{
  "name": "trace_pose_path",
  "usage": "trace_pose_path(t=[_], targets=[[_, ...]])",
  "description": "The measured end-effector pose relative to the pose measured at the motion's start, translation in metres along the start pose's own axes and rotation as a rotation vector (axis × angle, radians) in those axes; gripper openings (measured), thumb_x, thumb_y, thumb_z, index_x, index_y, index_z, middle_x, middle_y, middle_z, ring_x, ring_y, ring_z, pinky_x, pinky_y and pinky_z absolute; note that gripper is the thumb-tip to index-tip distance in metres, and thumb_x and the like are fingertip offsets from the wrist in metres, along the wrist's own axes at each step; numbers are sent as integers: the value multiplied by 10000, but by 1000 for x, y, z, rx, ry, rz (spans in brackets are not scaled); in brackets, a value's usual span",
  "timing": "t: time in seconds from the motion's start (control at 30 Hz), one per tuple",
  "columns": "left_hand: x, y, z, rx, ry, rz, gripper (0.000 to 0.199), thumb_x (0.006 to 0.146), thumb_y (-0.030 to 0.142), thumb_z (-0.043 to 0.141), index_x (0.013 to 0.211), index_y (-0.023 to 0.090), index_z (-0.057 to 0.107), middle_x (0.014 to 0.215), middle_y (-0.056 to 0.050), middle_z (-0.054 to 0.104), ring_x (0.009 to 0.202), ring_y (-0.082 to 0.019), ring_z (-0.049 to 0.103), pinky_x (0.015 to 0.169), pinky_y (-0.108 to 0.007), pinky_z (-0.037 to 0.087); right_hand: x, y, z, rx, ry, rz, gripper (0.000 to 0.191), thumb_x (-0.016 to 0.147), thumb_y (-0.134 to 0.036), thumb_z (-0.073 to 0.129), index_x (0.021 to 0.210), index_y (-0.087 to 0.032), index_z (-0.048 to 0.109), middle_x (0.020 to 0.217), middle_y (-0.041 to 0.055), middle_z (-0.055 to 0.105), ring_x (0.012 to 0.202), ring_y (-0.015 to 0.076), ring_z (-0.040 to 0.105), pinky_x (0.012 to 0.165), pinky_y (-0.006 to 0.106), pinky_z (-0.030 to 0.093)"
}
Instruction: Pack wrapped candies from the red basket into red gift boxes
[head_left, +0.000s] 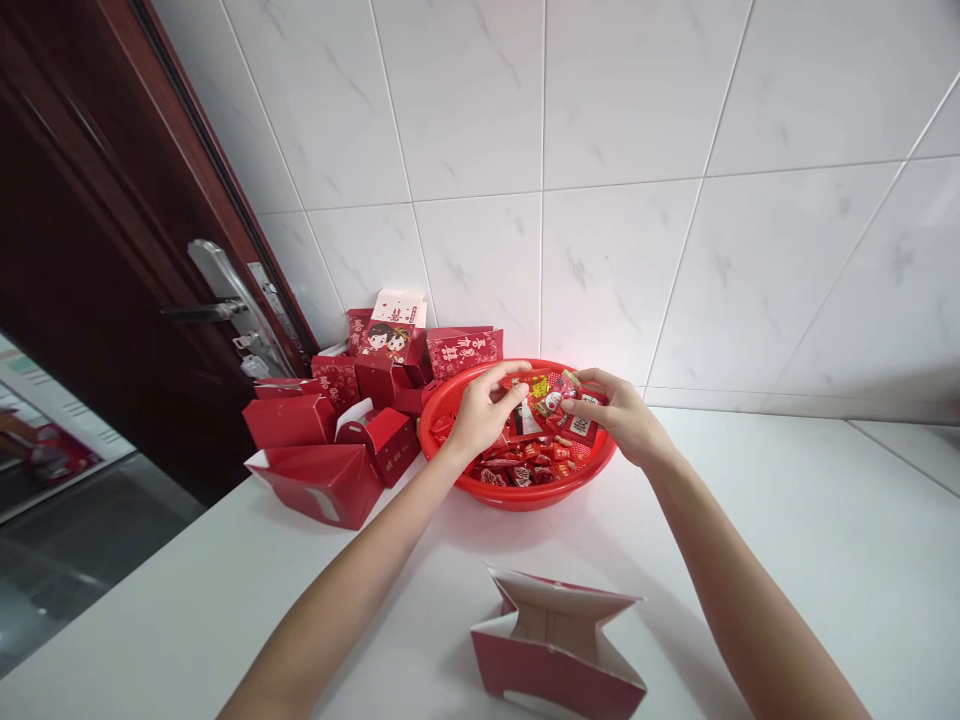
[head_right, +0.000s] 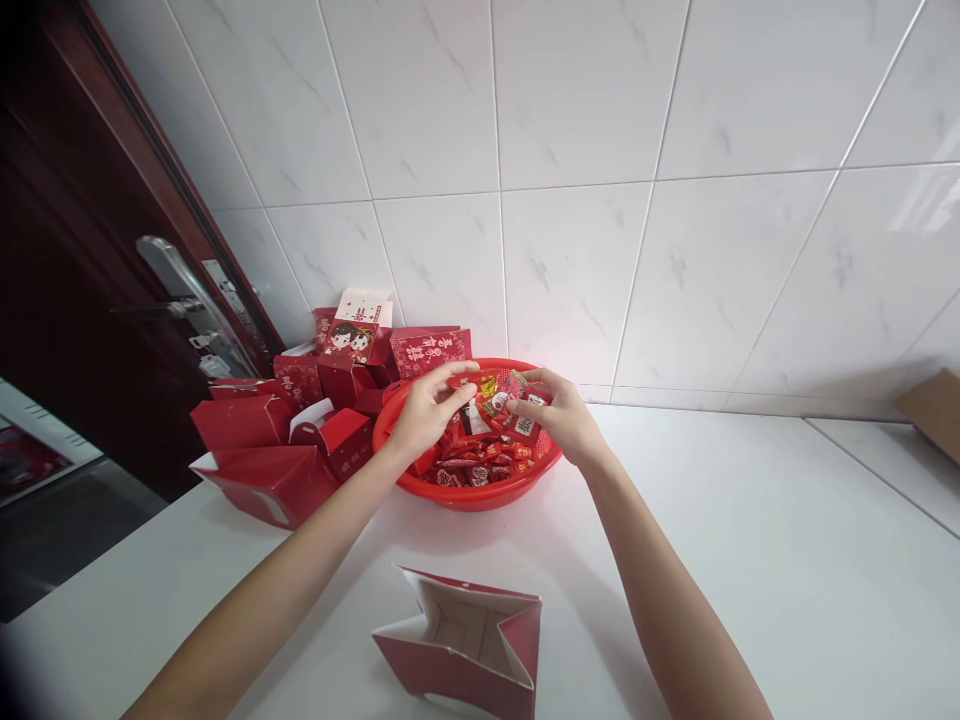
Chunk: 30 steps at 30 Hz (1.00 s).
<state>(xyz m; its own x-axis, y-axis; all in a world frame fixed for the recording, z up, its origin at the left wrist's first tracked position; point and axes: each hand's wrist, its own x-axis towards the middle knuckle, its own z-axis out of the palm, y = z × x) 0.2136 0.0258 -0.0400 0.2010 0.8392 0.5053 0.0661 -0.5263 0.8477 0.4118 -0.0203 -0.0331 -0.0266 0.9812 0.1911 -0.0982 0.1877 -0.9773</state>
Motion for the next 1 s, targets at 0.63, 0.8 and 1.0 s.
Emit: trace_pose_path(t=[0.63, 0.8, 1.0], targets=[[-9, 3, 20, 72, -102, 46, 355, 791, 302, 792, 1135, 221, 774, 1209, -91, 747, 1169, -299, 663, 1040, -414, 481, 0, 6, 10, 108, 175, -88, 447, 574, -447, 917, 882, -208, 697, 909, 60, 758, 802, 235, 705, 739, 375, 568], [-10, 4, 21, 2, -102, -15, 284, 813, 343, 770, 1054, 199, 806, 1123, -99, 771, 1095, -295, 683, 1019, -420, 489, 2, 12, 15, 246, 205, -63, 489, 529, -432, 948, 852, -206, 659, 783, 25, 739, 681, 199, 681, 660, 343, 565], [-11, -1, 20, -105, -5, -78, 221, 755, 337, 793, 908, 181, 821, 978, -86, 789, 988, -282, 704, 923, -389, 524, 3, 17, 19, 245, 193, -57, 462, 555, -445, 939, 837, -210, 659, 827, 20, 738, 656, 185, 663, 631, 335, 561]])
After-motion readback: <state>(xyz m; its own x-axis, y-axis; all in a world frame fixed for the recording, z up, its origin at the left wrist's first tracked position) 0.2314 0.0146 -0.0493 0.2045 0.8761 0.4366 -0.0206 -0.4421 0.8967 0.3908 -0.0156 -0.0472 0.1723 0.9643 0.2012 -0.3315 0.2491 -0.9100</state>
